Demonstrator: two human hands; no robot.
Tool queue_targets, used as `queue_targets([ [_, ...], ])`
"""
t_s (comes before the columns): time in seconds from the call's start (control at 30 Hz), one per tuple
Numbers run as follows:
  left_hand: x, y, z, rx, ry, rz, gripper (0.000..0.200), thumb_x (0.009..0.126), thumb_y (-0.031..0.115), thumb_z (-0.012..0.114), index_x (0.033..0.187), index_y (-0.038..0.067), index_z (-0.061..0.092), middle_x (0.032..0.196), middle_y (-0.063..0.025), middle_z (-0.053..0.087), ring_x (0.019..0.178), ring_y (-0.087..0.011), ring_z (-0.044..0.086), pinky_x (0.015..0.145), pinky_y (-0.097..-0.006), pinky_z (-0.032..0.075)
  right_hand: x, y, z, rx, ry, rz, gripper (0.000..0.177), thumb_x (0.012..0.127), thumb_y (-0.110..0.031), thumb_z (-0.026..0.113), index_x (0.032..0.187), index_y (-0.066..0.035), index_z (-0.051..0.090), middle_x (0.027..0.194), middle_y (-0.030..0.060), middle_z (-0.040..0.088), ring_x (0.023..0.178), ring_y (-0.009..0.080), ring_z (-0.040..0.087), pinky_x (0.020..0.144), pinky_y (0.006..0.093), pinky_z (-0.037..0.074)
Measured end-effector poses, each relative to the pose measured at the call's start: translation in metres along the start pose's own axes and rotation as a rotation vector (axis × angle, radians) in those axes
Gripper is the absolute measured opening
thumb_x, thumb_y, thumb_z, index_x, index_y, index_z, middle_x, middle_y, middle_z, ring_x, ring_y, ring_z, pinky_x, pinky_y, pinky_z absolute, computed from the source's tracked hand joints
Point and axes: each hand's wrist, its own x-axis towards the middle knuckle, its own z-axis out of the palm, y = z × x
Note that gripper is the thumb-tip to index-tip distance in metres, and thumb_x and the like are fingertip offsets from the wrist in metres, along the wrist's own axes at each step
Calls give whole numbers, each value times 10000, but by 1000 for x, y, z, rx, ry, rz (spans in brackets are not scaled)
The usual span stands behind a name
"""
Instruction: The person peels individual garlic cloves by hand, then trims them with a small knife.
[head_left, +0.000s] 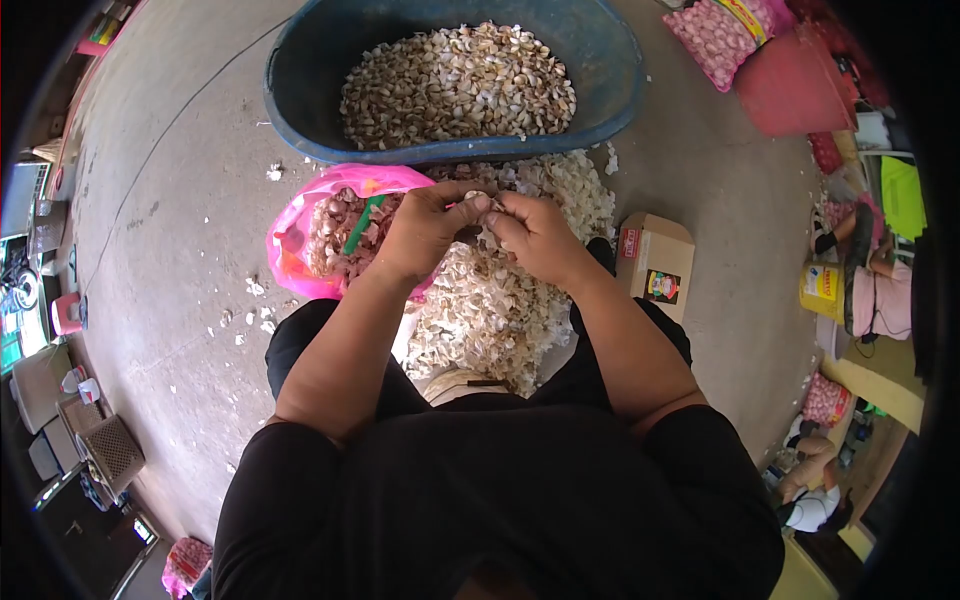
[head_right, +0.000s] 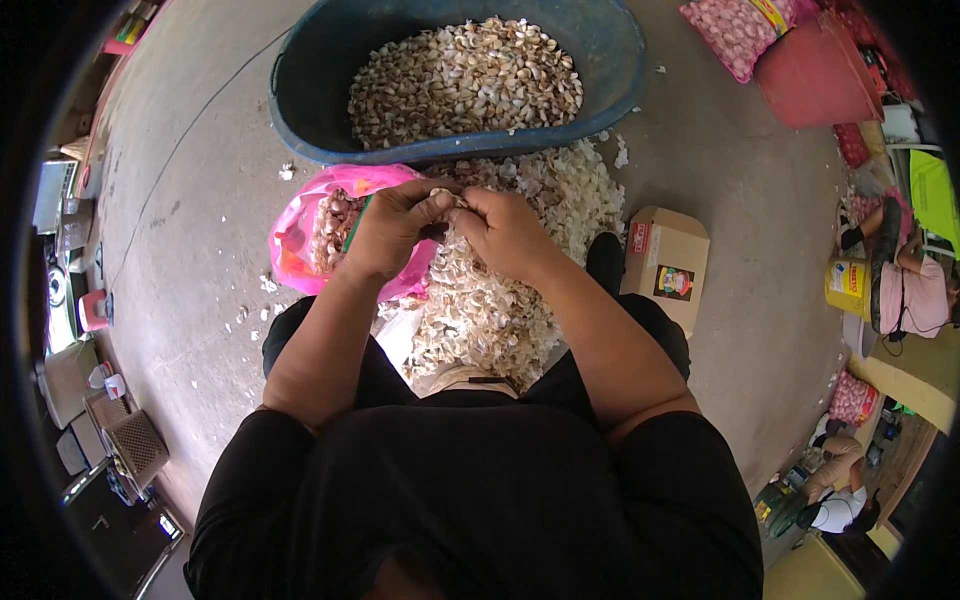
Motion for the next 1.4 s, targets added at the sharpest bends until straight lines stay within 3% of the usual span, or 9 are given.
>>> queue_targets([
  [0.17, -2, 8, -4, -206, -89, -106, 218, 837, 118, 513, 1019, 0, 545, 845, -52, 584, 744, -112, 543, 629, -226, 447, 1, -4, -11, 699, -107, 238, 151, 846, -149, 471, 852, -10, 530, 656, 8, 509, 510, 87, 486, 443, 222, 399],
  [0.27, -2, 9, -2, -241, -99, -139, 239, 835, 109, 513, 1044, -6, 524, 858, -56, 584, 759, -119, 548, 639, -226, 451, 6, -2, -24, 151, -101, 326, 197, 805, -172, 545, 902, -1, 552, 660, 34, 549, 532, 108, 493, 499, 260, 411],
  [0.37, 0, 2, -4, -116, -74, -77, 257, 830, 100, 520, 1058, -17, 511, 877, -63, 586, 754, -119, 554, 644, -231, 460, 1, 12, -21, -469, 65, 55, 229, 794, -194, 576, 914, 0, 552, 666, 44, 556, 544, 112, 497, 507, 275, 413],
  [0.53, 3, -4, -8, 173, -97, 10, 252, 818, 93, 536, 1045, -17, 522, 887, -60, 585, 727, -109, 557, 629, -232, 467, 5, -3, -15, -63, -179, 113, 246, 790, -214, 592, 880, 13, 566, 642, 43, 551, 546, 98, 495, 499, 275, 409],
  [0.77, -1, 2, -3, -251, -83, -46, 198, 815, 117, 541, 962, -15, 545, 803, -44, 576, 693, -102, 547, 584, -222, 458, 0, -9, -18, 461, -111, 239, 155, 807, -157, 569, 777, -5, 558, 557, -1, 488, 434, 60, 451, 400, 206, 370],
  [1.0, -1, 2, 1, -53, -109, -134, 167, 815, 184, 558, 892, 35, 554, 772, -33, 566, 694, -117, 548, 571, -228, 461, -1, -4, -17, -236, -139, 28, 238, 773, -254, 615, 741, -21, 583, 541, 38, 529, 461, 87, 483, 423, 242, 379],
  [1.2, 1, -8, -1, -397, -18, -269, 145, 815, 195, 544, 824, 50, 553, 692, -20, 554, 594, -117, 509, 516, -237, 411, -7, -14, -28, 381, -123, 196, 235, 809, -185, 571, 677, 8, 552, 477, 12, 466, 453, 68, 470, 404, 226, 350],
  [1.33, 7, -11, -12, -371, -22, -414, 141, 830, 179, 479, 804, 58, 547, 664, -14, 536, 557, -120, 477, 493, -230, 377, -2, 10, -36, -509, -19, 79, 321, 767, -292, 609, 664, 8, 560, 504, 67, 510, 465, 170, 484, 475, 311, 399],
  [1.4, 10, -2, -16, -369, -17, -485, 151, 827, 165, 458, 782, 52, 547, 624, -5, 515, 536, -116, 445, 485, -222, 362, -3, 8, -38, -591, 28, 109, 348, 779, -330, 582, 714, 10, 558, 550, 92, 528, 483, 195, 488, 504, 320, 411],
])
